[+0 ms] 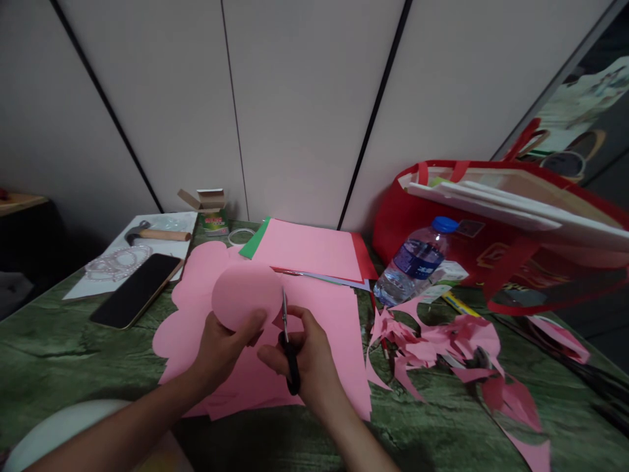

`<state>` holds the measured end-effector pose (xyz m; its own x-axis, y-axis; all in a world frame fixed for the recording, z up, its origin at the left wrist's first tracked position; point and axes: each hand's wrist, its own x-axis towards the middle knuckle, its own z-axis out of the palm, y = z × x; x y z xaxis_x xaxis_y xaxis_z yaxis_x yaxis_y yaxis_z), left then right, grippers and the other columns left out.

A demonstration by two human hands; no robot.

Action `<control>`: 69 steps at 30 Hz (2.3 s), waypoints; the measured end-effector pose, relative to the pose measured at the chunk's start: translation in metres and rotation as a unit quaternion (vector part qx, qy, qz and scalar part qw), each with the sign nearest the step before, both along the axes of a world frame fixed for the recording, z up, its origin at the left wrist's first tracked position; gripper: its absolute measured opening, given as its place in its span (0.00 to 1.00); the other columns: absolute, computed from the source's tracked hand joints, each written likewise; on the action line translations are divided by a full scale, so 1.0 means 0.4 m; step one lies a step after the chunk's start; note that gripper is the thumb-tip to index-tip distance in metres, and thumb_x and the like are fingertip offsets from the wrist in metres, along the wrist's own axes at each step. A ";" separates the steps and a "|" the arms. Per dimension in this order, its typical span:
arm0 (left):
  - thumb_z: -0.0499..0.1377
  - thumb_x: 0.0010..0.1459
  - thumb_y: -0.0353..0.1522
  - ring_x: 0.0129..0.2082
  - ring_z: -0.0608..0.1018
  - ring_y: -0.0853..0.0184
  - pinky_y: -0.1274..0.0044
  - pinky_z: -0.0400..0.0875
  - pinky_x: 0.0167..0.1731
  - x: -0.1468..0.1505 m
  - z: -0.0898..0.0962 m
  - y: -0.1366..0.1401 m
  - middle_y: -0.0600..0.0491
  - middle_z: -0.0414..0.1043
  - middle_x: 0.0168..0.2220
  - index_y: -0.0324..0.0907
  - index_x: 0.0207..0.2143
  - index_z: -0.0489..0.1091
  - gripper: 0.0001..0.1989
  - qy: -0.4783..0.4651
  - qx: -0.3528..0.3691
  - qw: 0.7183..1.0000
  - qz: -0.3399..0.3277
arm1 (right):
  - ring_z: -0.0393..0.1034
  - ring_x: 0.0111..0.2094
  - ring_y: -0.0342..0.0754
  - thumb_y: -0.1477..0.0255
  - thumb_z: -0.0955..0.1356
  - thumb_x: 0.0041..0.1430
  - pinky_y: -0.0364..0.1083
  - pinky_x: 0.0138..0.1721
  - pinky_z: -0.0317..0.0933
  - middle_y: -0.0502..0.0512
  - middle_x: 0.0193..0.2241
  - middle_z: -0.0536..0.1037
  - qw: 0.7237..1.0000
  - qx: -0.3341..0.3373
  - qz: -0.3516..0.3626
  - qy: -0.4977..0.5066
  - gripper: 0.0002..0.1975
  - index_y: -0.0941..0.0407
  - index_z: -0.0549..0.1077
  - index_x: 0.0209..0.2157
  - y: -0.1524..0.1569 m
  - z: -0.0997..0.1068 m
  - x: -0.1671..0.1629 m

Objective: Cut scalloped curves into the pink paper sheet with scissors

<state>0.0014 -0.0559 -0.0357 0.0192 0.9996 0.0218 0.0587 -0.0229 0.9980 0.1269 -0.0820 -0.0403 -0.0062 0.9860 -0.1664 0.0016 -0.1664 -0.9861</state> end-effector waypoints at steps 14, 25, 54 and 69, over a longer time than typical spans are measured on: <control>0.58 0.47 0.38 0.14 0.63 0.76 0.83 0.57 0.14 -0.002 0.001 0.001 0.59 0.58 0.11 0.38 0.12 0.61 0.17 0.035 0.036 0.999 0.004 | 0.62 0.14 0.41 0.67 0.70 0.39 0.40 0.17 0.56 0.41 0.13 0.66 0.999 0.008 0.012 -0.032 0.24 0.57 0.59 0.38 -0.004 -0.003 0.005; 0.60 0.44 0.36 0.14 0.61 0.76 0.83 0.55 0.14 -0.006 0.008 0.016 0.60 0.58 0.12 0.38 0.13 0.62 0.14 0.035 0.039 0.998 -0.017 | 0.61 0.13 0.40 0.64 0.69 0.44 0.39 0.15 0.54 0.41 0.11 0.64 0.998 0.030 0.055 -0.007 0.16 0.57 0.64 0.33 -0.003 -0.006 0.024; 0.58 0.46 0.38 0.11 0.59 0.77 0.82 0.51 0.12 -0.024 -0.020 0.079 0.60 0.56 0.09 0.40 0.13 0.58 0.17 -0.046 0.060 0.995 -0.062 | 0.62 0.21 0.39 0.68 0.69 0.46 0.45 0.31 0.66 0.45 0.18 0.66 0.896 0.237 -0.272 0.257 0.09 0.57 0.66 0.21 0.061 -0.007 0.078; 0.53 0.48 0.38 0.22 0.71 0.71 0.74 0.67 0.28 -0.055 -0.039 0.159 0.58 0.64 0.21 0.41 0.29 0.60 0.10 -0.164 0.016 0.984 0.065 | 0.65 0.22 0.38 0.63 0.70 0.44 0.47 0.35 0.67 0.44 0.20 0.68 0.921 0.087 -0.134 0.354 0.11 0.54 0.70 0.29 0.063 0.005 0.168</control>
<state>-0.0207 0.0076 -0.0511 -0.1225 0.9918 0.0376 -0.2610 -0.0687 0.9629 0.1941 -0.0569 -0.0382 0.1944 0.9795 -0.0534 -0.6712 0.0931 -0.7354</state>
